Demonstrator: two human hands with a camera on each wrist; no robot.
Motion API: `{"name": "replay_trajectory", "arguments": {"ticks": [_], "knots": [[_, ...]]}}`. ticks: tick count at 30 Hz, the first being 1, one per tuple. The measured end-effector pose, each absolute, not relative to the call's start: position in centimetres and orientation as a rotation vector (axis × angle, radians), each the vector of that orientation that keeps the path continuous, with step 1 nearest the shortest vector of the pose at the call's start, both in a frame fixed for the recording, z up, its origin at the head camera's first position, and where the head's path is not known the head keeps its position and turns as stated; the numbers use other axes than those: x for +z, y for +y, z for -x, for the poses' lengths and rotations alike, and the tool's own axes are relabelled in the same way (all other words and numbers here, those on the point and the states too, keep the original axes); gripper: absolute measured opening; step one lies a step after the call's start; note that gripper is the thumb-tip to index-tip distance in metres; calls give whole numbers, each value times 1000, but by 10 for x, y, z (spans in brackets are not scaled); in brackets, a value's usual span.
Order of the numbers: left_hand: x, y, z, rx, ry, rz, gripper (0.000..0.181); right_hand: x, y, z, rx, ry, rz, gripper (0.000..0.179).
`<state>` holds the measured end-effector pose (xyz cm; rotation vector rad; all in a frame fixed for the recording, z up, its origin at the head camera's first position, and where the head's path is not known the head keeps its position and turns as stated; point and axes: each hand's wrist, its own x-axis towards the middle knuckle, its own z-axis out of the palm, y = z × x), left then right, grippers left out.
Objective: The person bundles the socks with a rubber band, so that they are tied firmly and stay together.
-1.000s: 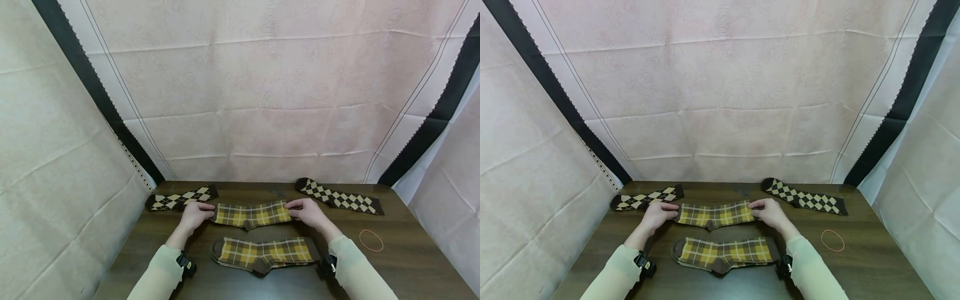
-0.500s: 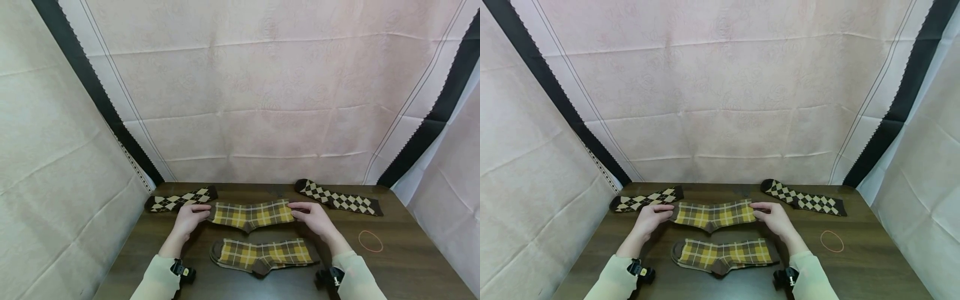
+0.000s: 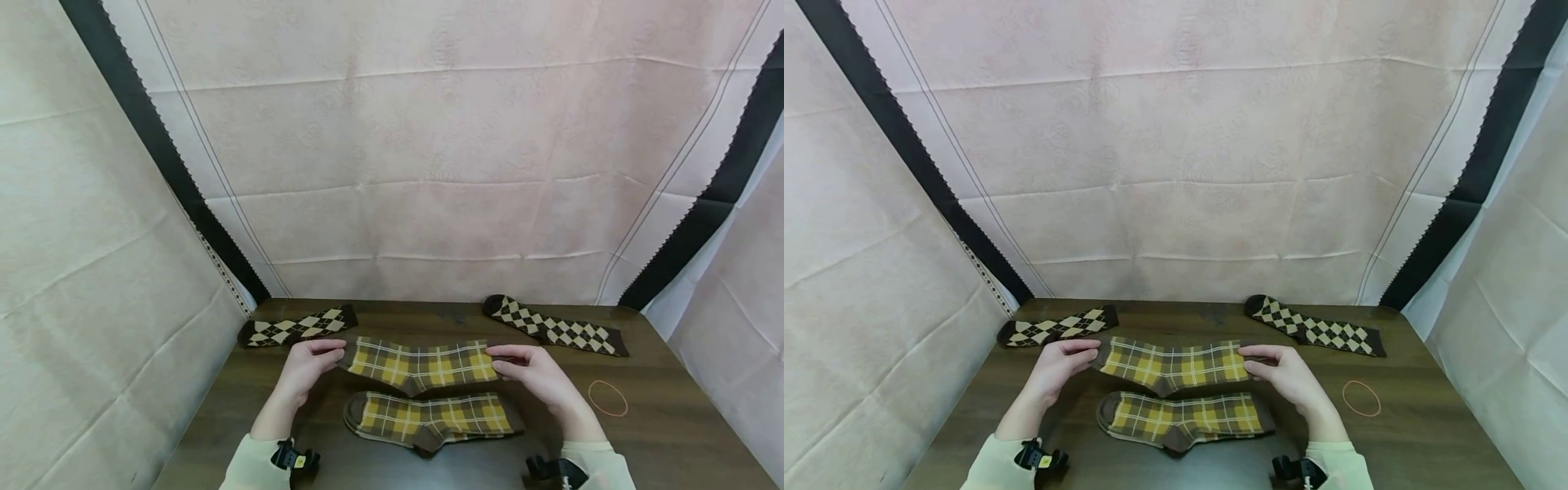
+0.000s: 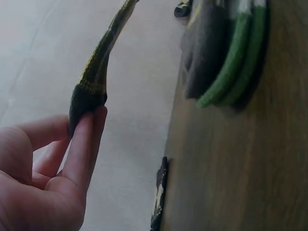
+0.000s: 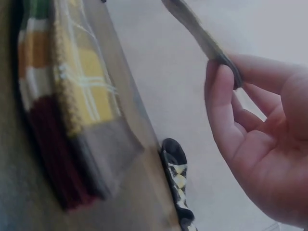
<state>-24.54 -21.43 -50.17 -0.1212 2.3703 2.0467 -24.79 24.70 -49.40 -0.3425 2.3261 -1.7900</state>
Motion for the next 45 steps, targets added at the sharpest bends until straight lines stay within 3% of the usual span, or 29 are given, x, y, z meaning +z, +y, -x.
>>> {"name": "replay_trajectory", "arguments": {"ticks": [21,45], "knots": [[-491,-214,235,1888,2261,-140,30,-484,278,236,-1645,2214,537,36],[-485,-213,227,1638,2263,-309,26,-488,287,233,-1571,2096,594,46]]}}
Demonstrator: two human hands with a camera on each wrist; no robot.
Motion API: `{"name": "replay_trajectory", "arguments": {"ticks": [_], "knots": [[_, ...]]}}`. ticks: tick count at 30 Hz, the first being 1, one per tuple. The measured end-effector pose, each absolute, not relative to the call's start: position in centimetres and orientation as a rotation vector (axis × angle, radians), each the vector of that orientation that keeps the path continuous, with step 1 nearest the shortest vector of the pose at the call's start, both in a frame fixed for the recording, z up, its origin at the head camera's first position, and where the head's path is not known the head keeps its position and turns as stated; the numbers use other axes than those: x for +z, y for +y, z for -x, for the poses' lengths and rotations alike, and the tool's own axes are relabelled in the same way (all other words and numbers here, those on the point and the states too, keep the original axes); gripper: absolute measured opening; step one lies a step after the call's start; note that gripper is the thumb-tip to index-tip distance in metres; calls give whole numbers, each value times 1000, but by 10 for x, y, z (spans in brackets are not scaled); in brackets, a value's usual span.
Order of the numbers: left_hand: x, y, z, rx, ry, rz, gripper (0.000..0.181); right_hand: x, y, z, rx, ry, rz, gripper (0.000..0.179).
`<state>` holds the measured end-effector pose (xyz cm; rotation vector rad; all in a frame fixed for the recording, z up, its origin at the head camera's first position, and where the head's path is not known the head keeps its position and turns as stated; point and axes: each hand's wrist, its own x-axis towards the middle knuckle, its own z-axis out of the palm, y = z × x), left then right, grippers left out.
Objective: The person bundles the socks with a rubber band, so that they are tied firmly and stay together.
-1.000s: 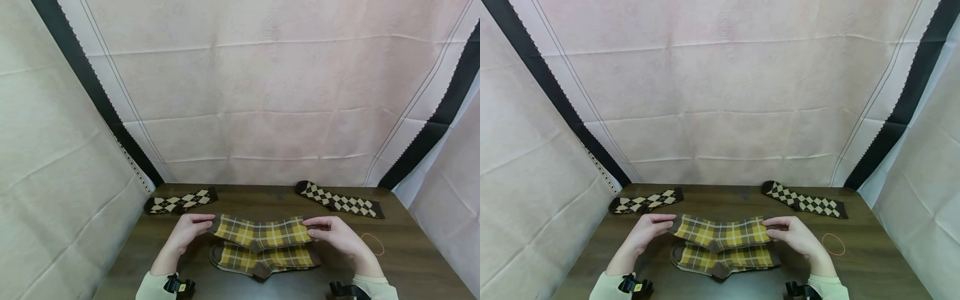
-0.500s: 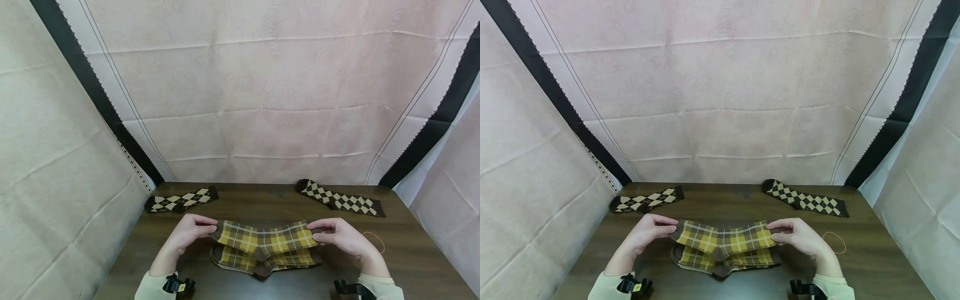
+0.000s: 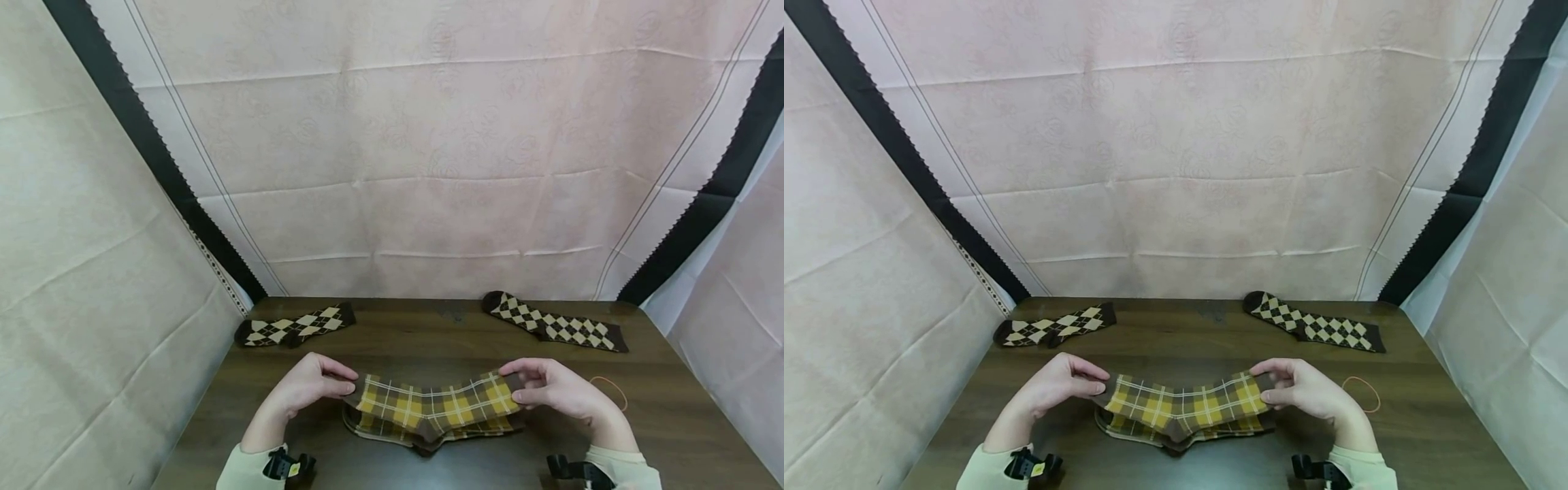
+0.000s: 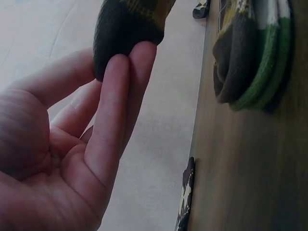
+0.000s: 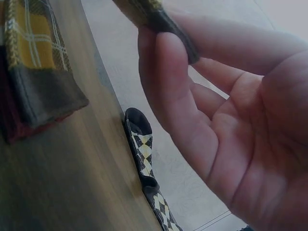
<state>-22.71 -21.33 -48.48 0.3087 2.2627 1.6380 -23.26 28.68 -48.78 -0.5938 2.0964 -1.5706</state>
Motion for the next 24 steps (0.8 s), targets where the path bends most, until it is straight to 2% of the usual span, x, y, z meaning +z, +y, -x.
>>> {"name": "replay_trajectory", "arguments": {"ticks": [9,24], "knots": [[-486,-213,227,1593,2245,-353,24,-489,287,231,-1551,2109,608,32],[-489,-212,226,1504,2279,-392,23,-498,284,234,-1499,2093,557,39]]}}
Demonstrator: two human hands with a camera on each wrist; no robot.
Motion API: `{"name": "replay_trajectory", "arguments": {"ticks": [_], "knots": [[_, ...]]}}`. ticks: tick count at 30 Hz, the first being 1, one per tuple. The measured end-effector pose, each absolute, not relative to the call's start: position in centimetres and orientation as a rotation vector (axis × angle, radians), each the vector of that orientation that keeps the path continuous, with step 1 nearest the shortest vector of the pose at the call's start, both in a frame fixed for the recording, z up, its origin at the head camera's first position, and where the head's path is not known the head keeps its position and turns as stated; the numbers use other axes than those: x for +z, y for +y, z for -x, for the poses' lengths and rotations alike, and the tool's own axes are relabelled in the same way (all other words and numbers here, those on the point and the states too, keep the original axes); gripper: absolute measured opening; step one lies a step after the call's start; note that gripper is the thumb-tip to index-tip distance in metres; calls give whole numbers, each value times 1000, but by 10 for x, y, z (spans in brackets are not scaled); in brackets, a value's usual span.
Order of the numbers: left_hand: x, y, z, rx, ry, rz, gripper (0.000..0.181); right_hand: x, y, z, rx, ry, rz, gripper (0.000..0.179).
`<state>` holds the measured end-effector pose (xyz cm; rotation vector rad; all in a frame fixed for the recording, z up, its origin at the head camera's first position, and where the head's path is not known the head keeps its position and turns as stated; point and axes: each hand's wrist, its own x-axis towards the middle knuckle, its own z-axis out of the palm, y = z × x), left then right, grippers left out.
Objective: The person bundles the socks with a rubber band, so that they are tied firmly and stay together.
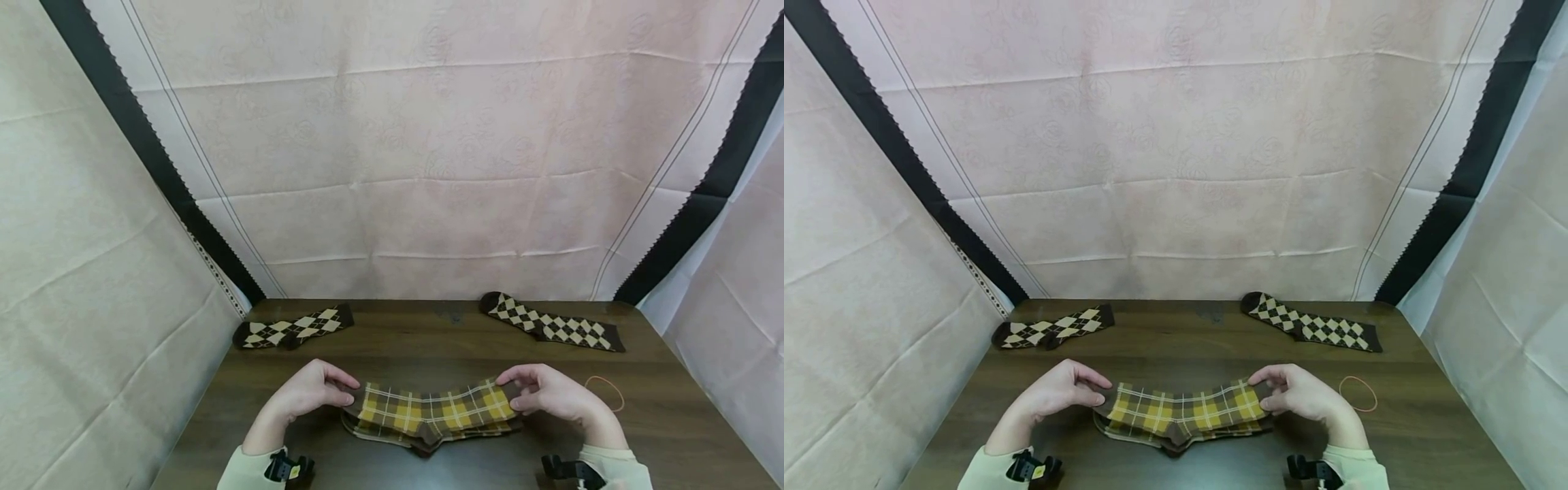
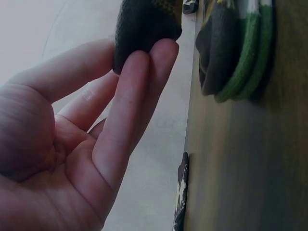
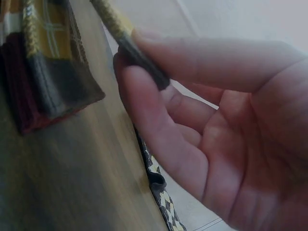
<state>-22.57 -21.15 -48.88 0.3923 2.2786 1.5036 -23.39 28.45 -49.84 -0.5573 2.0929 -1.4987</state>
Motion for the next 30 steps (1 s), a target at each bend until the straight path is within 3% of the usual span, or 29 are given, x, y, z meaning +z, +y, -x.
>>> {"name": "replay_trajectory", "arguments": {"ticks": [30], "knots": [[-496,-212,227,1332,2384,-371,22,-503,281,232,-1387,2161,482,27]]}}
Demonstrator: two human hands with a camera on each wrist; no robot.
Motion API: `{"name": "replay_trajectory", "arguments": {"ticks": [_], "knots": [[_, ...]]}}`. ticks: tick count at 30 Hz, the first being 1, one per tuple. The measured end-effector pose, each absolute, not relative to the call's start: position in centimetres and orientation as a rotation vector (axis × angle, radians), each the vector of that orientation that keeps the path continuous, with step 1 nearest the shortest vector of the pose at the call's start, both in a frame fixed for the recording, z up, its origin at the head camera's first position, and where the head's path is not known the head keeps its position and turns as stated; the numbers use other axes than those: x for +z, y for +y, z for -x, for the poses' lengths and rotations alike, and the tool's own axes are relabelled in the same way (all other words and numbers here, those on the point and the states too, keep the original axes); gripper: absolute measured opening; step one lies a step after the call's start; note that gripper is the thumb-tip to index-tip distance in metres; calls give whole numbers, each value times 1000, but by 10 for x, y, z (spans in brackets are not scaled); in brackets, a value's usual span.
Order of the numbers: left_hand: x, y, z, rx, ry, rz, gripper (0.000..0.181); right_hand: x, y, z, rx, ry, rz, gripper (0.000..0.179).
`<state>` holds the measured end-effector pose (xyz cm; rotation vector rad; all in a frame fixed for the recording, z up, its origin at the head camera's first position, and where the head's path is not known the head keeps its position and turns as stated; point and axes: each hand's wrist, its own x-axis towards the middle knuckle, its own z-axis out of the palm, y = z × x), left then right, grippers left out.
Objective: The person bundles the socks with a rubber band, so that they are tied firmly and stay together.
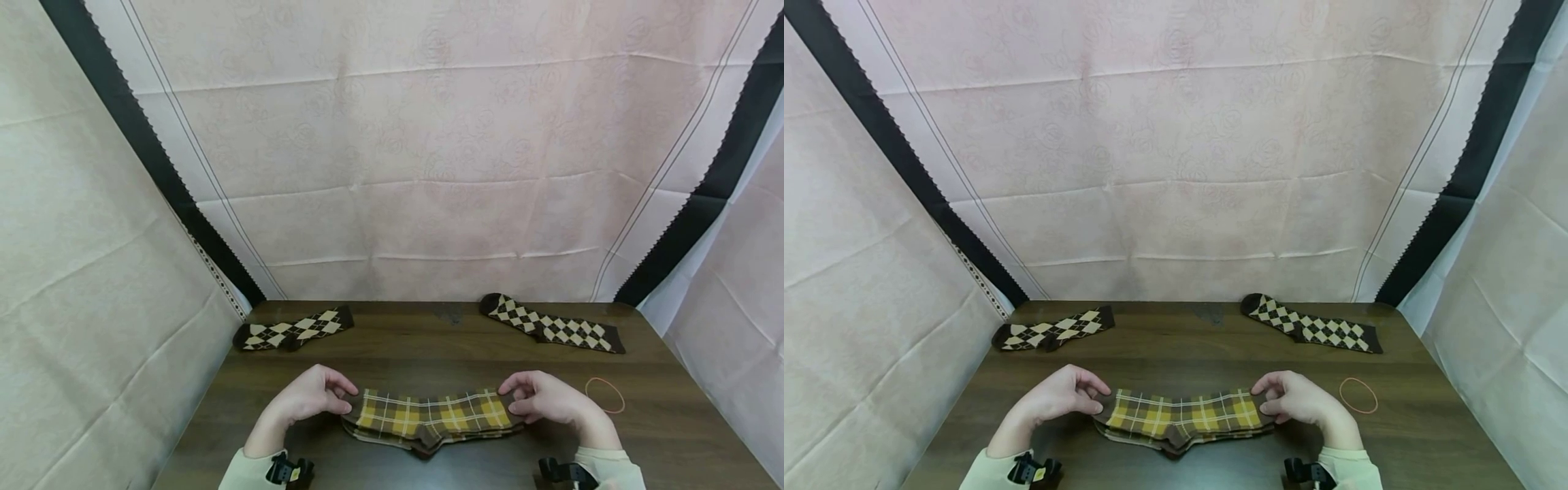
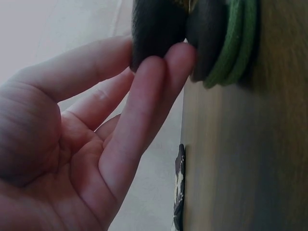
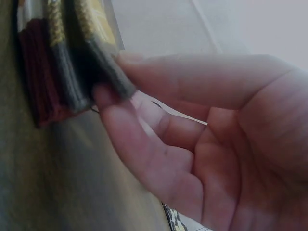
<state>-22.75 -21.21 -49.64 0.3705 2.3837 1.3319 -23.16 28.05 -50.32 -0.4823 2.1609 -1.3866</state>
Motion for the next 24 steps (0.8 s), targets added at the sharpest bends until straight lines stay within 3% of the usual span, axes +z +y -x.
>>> {"name": "replay_trajectory", "arguments": {"ticks": [24], "knots": [[-498,-210,226,1302,2369,-353,22,-506,276,228,-1323,2251,346,23]]}}
